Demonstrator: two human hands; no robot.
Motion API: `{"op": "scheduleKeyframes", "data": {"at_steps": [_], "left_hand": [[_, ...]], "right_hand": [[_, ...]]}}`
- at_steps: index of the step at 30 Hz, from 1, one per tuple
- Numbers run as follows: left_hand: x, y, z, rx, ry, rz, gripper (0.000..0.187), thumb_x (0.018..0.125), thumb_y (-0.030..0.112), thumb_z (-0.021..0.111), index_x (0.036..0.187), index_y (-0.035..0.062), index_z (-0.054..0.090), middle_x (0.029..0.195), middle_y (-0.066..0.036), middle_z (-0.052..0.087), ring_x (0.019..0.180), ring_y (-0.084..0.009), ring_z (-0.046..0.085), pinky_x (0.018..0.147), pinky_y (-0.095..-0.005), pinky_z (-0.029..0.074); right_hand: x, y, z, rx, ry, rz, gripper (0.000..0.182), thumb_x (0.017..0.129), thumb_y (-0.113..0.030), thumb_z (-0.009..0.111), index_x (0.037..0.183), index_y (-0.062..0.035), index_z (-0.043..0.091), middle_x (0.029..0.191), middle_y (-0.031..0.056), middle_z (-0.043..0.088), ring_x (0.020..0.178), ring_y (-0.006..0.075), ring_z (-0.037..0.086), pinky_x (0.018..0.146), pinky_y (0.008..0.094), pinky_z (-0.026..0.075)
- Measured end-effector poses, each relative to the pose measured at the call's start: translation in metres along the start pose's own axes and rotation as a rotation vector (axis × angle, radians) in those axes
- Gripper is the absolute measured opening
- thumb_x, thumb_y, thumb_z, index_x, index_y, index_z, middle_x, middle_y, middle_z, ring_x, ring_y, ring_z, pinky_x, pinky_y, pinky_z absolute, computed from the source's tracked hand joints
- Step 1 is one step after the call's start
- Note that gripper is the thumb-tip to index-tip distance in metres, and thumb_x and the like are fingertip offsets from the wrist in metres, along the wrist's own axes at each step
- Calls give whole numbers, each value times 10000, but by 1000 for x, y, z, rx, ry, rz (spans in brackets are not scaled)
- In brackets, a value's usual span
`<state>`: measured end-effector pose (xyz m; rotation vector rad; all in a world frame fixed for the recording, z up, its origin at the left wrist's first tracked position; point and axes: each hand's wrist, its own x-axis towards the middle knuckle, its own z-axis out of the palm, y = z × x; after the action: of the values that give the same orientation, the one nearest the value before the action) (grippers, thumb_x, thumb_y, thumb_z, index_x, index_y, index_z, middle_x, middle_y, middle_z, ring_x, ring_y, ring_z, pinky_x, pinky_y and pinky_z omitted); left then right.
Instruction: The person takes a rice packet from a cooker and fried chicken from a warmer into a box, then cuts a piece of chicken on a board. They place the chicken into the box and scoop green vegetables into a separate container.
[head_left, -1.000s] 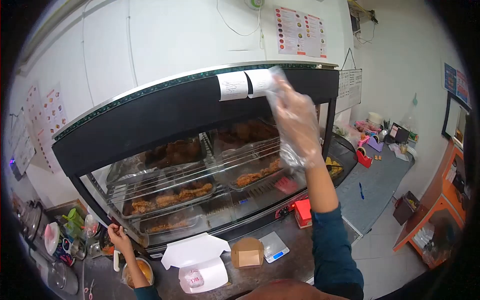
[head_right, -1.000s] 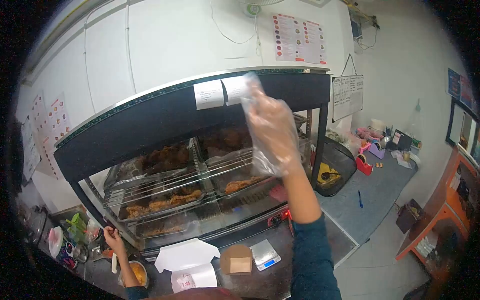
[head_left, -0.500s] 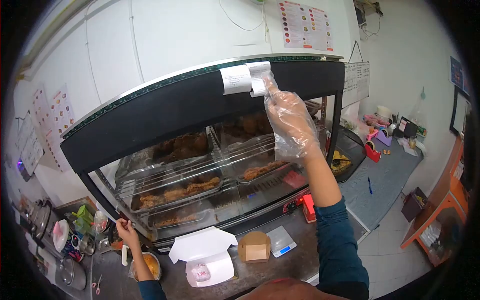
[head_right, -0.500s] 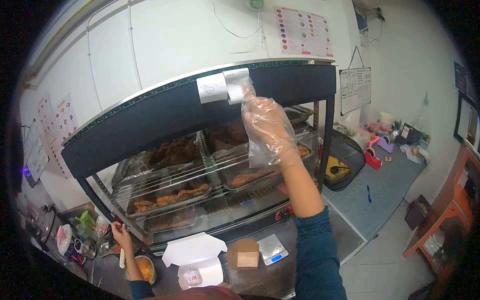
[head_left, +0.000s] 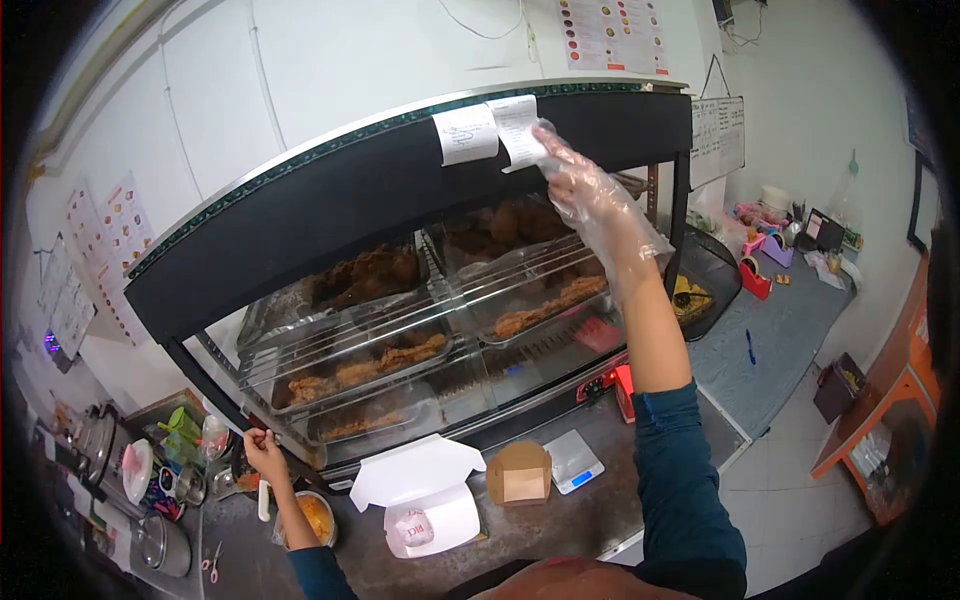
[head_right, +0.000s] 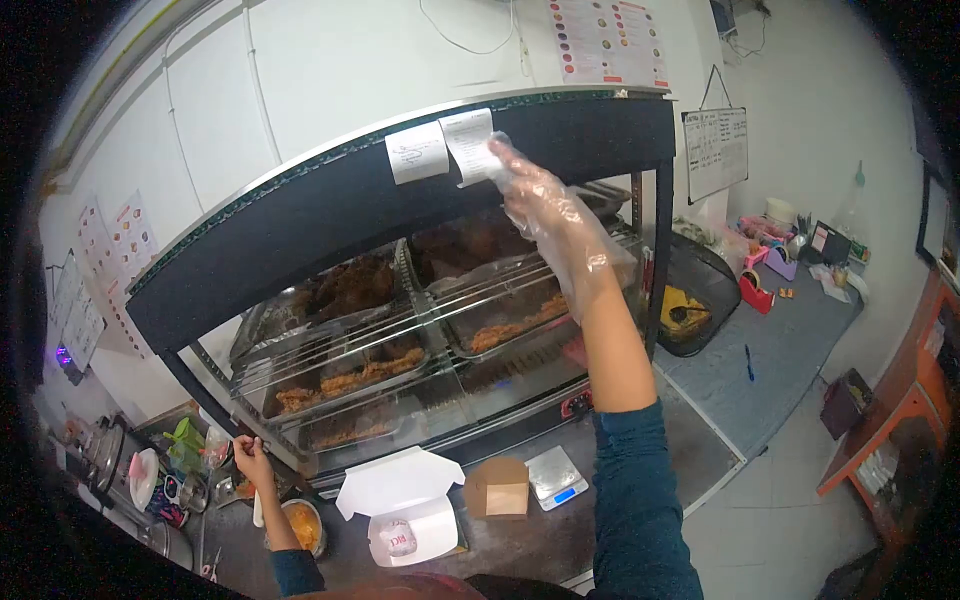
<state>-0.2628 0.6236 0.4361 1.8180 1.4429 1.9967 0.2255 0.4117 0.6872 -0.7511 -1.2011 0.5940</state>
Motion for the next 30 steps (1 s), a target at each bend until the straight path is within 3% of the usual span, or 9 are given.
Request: {"op": "scheduleKeyframes", "data": {"at_steps": [1,9,11,12,14,17,20,27,30], "left_hand": [[0,-3,1,18,18,-10,139,708,-1,591,748,31,462,640,5,436,548,-68,390,504,-195,338],[-8,14,9,20,35,4,122,716,18,587,734,32,467,641,4,454,561,-71,408,529,-195,355],[-13,19,17,-6,16,2,121,716,17,586,733,32,467,642,4,454,561,-71,408,530,-195,356],[-17,30,22,-37,-5,-3,121,716,16,585,733,31,466,644,3,455,562,-71,407,531,-195,357],[-26,39,33,-104,-41,24,112,725,3,566,737,23,457,653,-2,454,560,-72,409,526,-198,363],[-42,65,53,-150,-94,47,102,730,-9,549,733,22,452,658,-5,457,564,-72,444,529,-196,376],[-56,84,76,-172,-151,75,99,722,-12,547,706,14,453,658,-29,472,569,-87,479,532,-208,396],[-86,143,114,-221,-230,77,125,697,5,593,703,3,469,687,-66,504,583,-140,535,559,-244,433],[-95,159,129,-237,-254,70,138,695,6,603,688,0,465,681,-69,506,578,-136,538,542,-245,429]], "right_hand": [[-4,-2,6,43,94,41,403,805,-270,510,1177,-124,453,636,-70,332,519,47,242,497,164,239],[-3,7,9,-147,211,73,415,824,-269,447,1217,-141,411,529,-59,282,471,38,226,429,179,185],[12,21,3,-705,305,-58,507,815,-484,364,1226,-189,391,843,69,593,670,203,556,721,272,396],[16,27,0,-701,303,-59,507,815,-484,364,1226,-189,391,843,69,593,670,203,556,721,272,396],[19,38,-5,-945,302,-473,452,825,-340,410,1255,-230,324,1118,109,503,892,298,543,835,326,382],[18,40,-12,-1187,210,-563,540,787,-126,443,1283,-210,248,1126,153,472,898,341,511,801,362,406],[24,31,-15,-900,56,-190,671,706,38,429,1293,-196,201,1163,155,434,923,361,484,802,382,411],[22,34,-17,-1024,97,-289,692,675,57,426,1291,-165,200,1209,138,391,947,369,468,843,375,394],[19,37,-17,-885,47,-331,570,753,-56,441,1283,-147,251,984,156,548,756,292,551,714,328,445]]}}
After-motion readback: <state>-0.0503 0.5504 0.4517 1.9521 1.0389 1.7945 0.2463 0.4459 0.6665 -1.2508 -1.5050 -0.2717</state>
